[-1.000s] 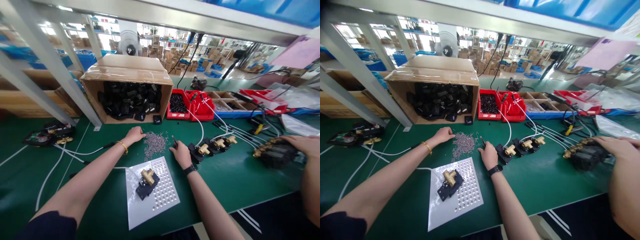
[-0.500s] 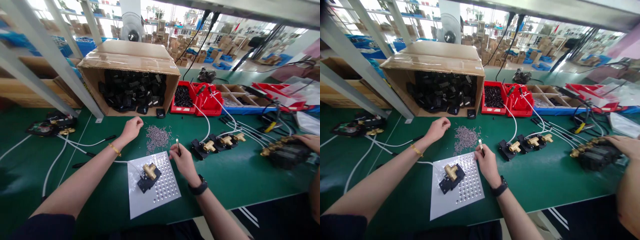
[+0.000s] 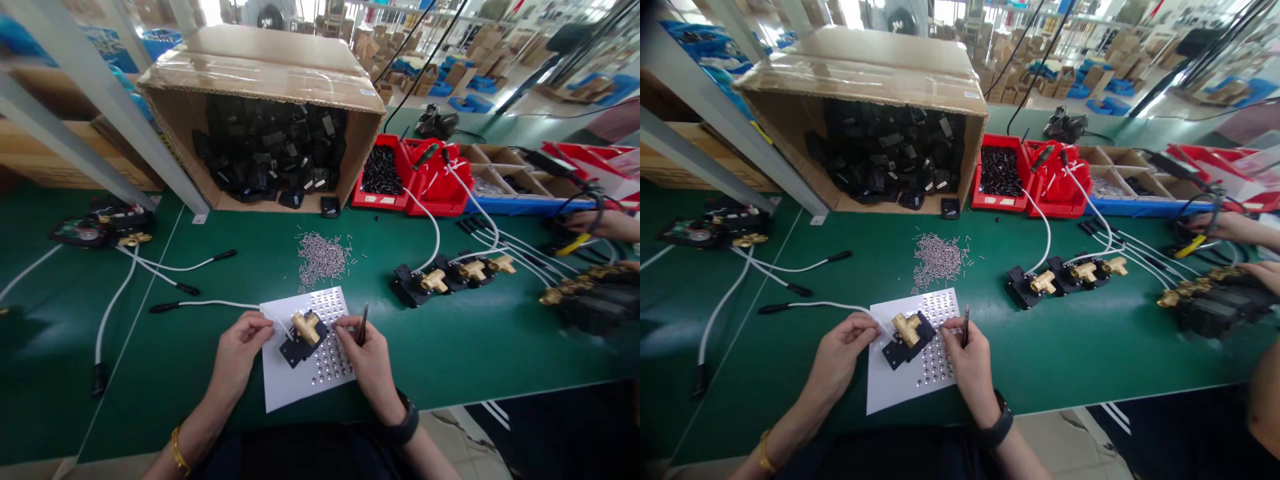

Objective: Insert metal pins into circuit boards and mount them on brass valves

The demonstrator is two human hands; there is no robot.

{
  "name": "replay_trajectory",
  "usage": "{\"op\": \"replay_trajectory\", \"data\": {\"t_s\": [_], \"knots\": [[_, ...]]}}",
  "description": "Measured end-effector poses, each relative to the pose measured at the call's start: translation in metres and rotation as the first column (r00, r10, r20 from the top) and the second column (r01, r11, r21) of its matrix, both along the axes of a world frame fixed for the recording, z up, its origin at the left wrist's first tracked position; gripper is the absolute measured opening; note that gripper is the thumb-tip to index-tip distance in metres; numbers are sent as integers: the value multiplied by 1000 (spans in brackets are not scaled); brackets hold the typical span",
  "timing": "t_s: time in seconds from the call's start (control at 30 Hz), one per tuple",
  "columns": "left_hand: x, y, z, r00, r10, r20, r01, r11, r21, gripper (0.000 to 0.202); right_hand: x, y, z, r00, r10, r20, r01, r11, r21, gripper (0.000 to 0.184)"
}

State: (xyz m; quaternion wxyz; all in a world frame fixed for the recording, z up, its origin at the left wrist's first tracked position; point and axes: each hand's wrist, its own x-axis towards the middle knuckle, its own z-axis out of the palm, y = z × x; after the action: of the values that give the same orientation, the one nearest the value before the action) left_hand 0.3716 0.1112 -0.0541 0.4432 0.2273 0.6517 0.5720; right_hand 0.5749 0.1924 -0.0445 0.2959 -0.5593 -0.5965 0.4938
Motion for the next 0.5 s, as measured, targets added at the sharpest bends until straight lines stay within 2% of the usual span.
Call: {"op": "replay_trajectory", "data": {"t_s": [0.13, 0.27, 0.4, 0.5], "knots": [[8, 12, 4, 994, -105, 26, 107, 992, -71, 15, -6, -5, 2, 998, 27, 50, -30, 999, 42, 21], [11, 10, 7, 986, -162, -48, 156, 983, -100, 18, -7, -7, 6, 992, 52, 112, -67, 989, 134, 17], [13, 7, 2, 959, -211, -187, 191, 974, -119, 19, -3, -4, 9, 987, 62, 150, -86, 983, 162, 18], [13, 5, -2, 909, -238, -343, 227, 971, -71, 19, -4, -4, 9, 977, 92, 195, -133, 968, 211, 15]]}}
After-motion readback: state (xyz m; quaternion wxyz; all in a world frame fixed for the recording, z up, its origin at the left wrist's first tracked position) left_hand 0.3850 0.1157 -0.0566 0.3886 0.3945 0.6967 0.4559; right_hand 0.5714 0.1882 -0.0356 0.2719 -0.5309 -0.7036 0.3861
